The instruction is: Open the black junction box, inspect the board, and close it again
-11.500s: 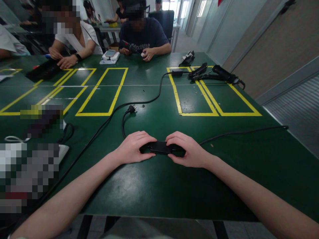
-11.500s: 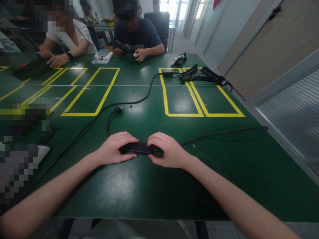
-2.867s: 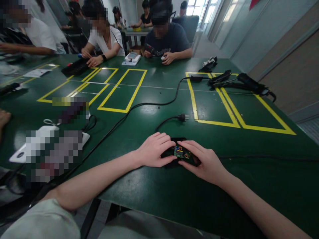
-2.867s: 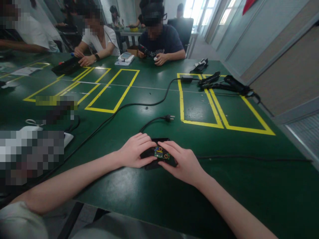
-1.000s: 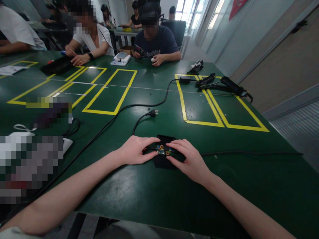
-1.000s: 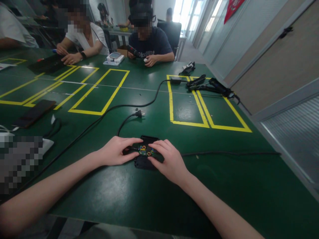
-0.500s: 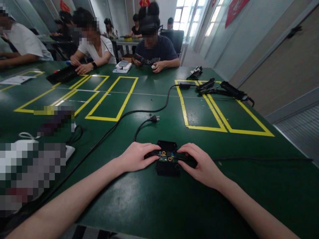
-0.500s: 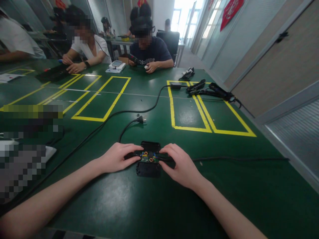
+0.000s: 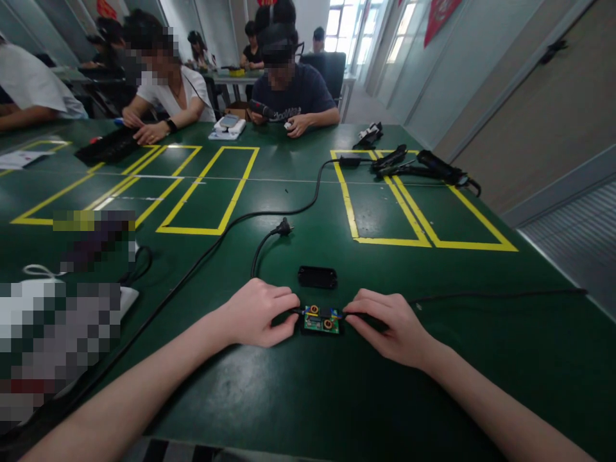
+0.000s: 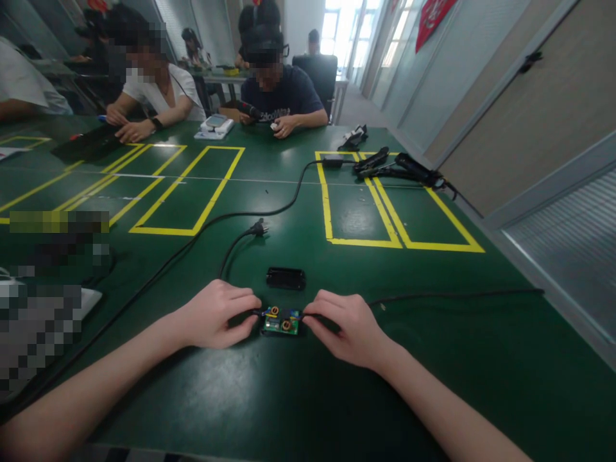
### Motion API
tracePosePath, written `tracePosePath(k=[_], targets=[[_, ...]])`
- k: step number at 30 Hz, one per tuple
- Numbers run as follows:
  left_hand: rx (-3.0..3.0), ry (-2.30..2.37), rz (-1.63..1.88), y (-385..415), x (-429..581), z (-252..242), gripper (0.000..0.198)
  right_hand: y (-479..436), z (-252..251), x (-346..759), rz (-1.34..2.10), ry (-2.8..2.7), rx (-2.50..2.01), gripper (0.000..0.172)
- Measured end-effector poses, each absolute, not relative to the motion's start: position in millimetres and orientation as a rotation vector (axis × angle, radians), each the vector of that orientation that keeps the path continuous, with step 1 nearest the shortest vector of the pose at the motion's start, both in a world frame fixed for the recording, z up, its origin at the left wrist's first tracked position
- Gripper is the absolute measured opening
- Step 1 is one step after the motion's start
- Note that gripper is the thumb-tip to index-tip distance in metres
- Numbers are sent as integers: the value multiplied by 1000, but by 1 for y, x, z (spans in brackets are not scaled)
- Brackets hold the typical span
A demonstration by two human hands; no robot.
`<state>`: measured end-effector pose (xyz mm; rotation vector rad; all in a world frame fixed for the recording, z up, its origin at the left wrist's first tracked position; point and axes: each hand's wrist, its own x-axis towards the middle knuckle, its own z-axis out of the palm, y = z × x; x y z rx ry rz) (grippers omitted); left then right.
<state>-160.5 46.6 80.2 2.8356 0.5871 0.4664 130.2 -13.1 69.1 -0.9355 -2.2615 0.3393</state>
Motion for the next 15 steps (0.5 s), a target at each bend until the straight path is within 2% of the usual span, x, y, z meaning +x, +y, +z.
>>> tracePosePath(k=[10, 15], targets=[[2830, 706, 279, 46, -157, 77, 19, -11, 61, 130, 322, -2297, -1048, 19], [2851, 725, 306, 46, -156, 78, 17, -9, 60, 130, 325, -2322, -1068, 24]])
